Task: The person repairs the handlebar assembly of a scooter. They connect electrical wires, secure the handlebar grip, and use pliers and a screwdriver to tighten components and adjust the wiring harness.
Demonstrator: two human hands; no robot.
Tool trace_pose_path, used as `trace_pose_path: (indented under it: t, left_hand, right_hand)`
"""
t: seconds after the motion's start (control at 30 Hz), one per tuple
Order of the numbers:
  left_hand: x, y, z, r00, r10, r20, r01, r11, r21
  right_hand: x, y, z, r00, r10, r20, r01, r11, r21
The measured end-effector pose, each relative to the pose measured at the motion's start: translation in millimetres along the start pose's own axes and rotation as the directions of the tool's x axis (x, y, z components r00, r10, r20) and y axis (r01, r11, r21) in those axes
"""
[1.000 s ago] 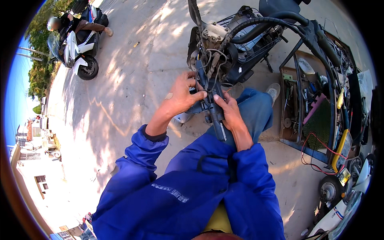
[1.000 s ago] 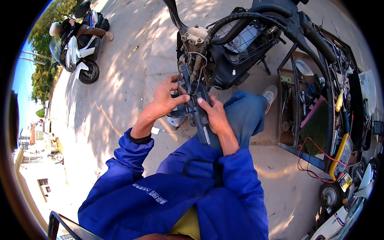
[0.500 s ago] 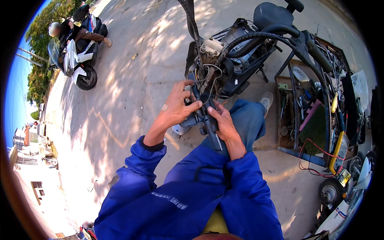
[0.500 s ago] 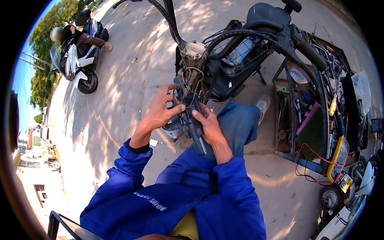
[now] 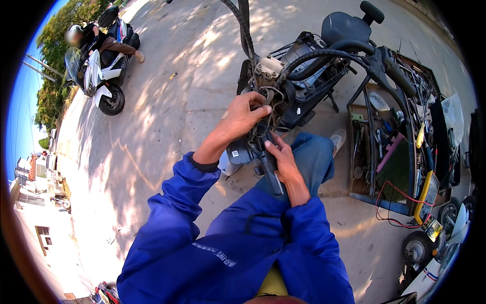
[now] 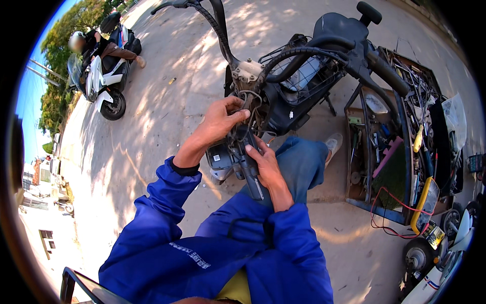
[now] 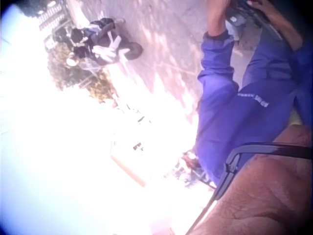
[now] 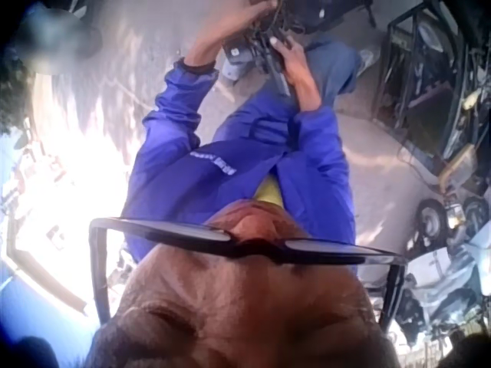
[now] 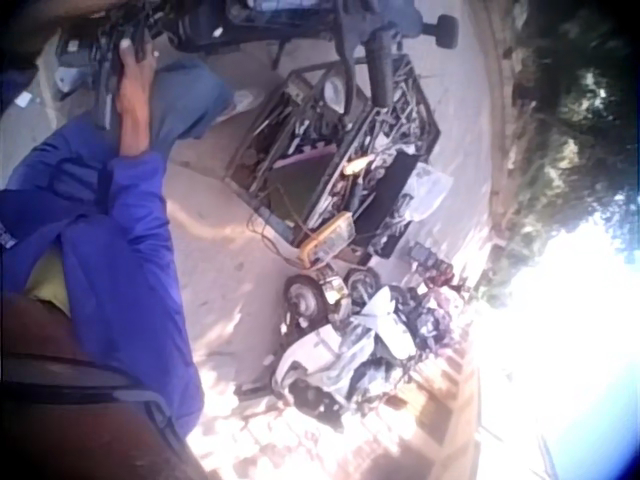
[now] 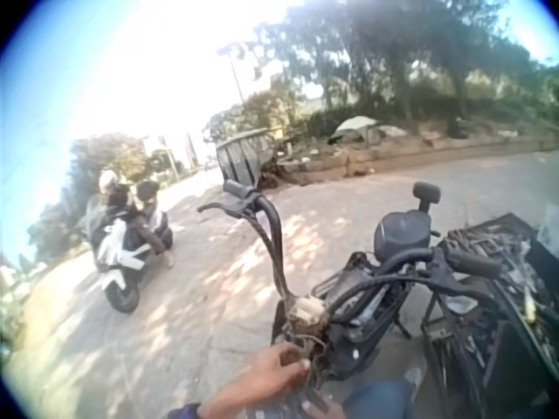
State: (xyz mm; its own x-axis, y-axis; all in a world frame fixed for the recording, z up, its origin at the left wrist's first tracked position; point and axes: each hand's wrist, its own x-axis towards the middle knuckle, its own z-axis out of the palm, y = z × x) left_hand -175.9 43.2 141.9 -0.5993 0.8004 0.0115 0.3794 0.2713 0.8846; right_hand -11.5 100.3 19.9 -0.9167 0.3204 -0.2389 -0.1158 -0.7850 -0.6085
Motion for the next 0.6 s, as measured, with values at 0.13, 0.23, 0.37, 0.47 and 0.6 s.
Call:
trace_pose_path:
  t: [0.13, 0.23, 0.37, 0.47, 0.6]
  left_hand:
    - [-4, 1, -14, 0.994, -0.093, 0.050, 0.101, 0.978, -0.181]
    - [-7, -1, -25, 0.973, -0.155, 0.168, 0.196, 0.946, -0.259]
    - [-5, -14, -27, 0.973, -0.163, 0.164, 0.224, 0.832, -0.507]
    - [0, -19, -22, 0.976, -0.111, 0.185, 0.211, 0.672, -0.710]
    - [5, -22, -23, 0.956, -0.099, 0.277, 0.293, 0.389, -0.874]
  right_hand:
    - [-3, -3, -2, 1.000, 0.002, 0.020, -0.001, 1.000, -0.024]
    - [-1, 0, -9, 1.000, -0.014, 0.005, 0.014, 0.998, -0.058]
    - [-4, -6, -6, 0.999, 0.040, -0.004, -0.040, 0.996, -0.075]
    - [-4, -5, -4, 1.000, 0.016, -0.017, -0.017, 0.998, -0.064]
    - [-5, -2, -4, 0.999, 0.001, -0.033, -0.004, 0.996, -0.085]
